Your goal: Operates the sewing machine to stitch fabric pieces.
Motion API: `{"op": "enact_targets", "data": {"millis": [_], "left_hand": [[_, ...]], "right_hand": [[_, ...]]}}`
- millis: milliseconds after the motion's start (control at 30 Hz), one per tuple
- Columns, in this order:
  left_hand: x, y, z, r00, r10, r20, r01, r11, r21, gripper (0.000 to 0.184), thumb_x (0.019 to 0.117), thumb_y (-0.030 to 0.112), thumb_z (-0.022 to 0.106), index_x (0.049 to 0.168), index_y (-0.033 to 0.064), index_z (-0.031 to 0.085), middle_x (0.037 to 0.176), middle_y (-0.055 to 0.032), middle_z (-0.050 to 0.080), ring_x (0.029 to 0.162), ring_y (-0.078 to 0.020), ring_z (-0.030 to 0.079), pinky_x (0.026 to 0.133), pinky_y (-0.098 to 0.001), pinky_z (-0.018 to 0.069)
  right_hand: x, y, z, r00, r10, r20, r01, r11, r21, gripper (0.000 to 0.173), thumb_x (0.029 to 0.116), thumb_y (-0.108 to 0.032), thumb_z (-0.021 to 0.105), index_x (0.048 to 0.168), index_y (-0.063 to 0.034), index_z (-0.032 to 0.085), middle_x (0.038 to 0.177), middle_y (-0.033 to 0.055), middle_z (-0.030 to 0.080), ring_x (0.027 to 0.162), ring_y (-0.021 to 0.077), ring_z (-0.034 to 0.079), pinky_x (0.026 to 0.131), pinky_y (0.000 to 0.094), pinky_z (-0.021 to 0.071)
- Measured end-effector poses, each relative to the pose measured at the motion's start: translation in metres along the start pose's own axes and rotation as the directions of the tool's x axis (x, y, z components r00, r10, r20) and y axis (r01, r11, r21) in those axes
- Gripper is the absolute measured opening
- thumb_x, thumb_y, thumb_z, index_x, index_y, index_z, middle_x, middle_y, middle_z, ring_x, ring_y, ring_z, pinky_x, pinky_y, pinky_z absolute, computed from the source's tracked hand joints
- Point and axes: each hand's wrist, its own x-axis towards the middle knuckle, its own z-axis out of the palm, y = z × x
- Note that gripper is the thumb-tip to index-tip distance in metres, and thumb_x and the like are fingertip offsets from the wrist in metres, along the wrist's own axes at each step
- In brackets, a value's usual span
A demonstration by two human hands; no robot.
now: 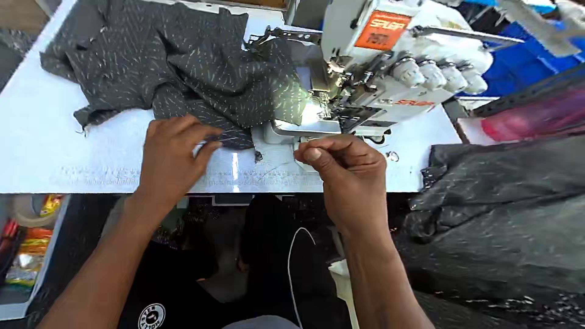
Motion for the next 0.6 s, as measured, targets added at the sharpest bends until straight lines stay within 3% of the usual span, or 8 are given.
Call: {"op": "enact_targets", "data": {"millis": [167,300,467,533,600], "left_hand": [[0.0,-0.036,0.02,0.992,-0.101,0.079,0.094,0.991,0.096,0.024,0.1015,0.027,0.065,0.112,0.0082,0.075,0.106,-0.015,0.071,0.101,-0.0362,0.066,0.091,-0.0632,0.046],[0.006,-0.041,0.024,0.977,-0.194,0.084,0.19,0.98,0.051,0.026,0.0967,0.029,0.072,0.114,0.0102,0.075,0.109,-0.0131,0.07,0.102,-0.0344,0.065,0.091,-0.0641,0.0475],[0.016,-0.021,0.014,0.972,-0.219,0.086,0.212,0.974,0.081,0.042,0.0928,0.031,0.077,0.125,0.0056,0.07,0.124,-0.02,0.065,0.111,-0.0412,0.062,0.095,-0.0691,0.0436],[0.024,0.01,0.009,0.974,-0.217,0.06,0.218,0.976,-0.018,0.035,0.0979,0.025,0.07,0.126,0.0049,0.069,0.124,-0.0168,0.066,0.11,-0.0329,0.064,0.095,-0.0575,0.0515],[0.033,0.056,0.007,0.965,-0.241,0.104,0.26,0.929,-0.261,0.028,0.1006,0.02,0.064,0.125,0.0056,0.068,0.117,-0.0084,0.07,0.101,-0.019,0.069,0.089,-0.0403,0.059]], "right_hand": [[-0.004,-0.006,-0.003,0.999,0.025,-0.024,-0.026,0.999,-0.035,0.05,0.0864,0.007,0.075,0.133,0.001,0.057,0.092,0.009,0.077,0.082,0.0168,0.076,0.076,0.03,0.0656],[-0.007,-0.005,-0.011,0.999,-0.036,-0.037,0.032,0.992,-0.119,0.054,0.0842,0.006,0.078,0.133,0.0027,0.057,0.095,0.0094,0.077,0.082,0.017,0.076,0.073,0.029,0.0655],[-0.012,-0.006,-0.017,0.995,-0.065,-0.074,0.05,0.98,-0.194,0.068,0.0823,0.004,0.082,0.142,-0.0031,0.05,0.099,0.0058,0.078,0.082,0.0158,0.076,0.071,0.0287,0.0657],[-0.012,-0.004,-0.019,0.993,-0.089,-0.072,0.073,0.976,-0.207,0.076,0.0826,0.003,0.082,0.147,-0.0039,0.043,0.104,0.0046,0.077,0.084,0.0158,0.076,0.072,0.0294,0.0657],[-0.012,-0.001,-0.02,0.992,-0.096,-0.081,0.079,0.978,-0.192,0.081,0.0827,0.001,0.083,0.15,-0.0046,0.037,0.111,0.0043,0.075,0.083,0.0168,0.075,0.07,0.0302,0.0662]]}}
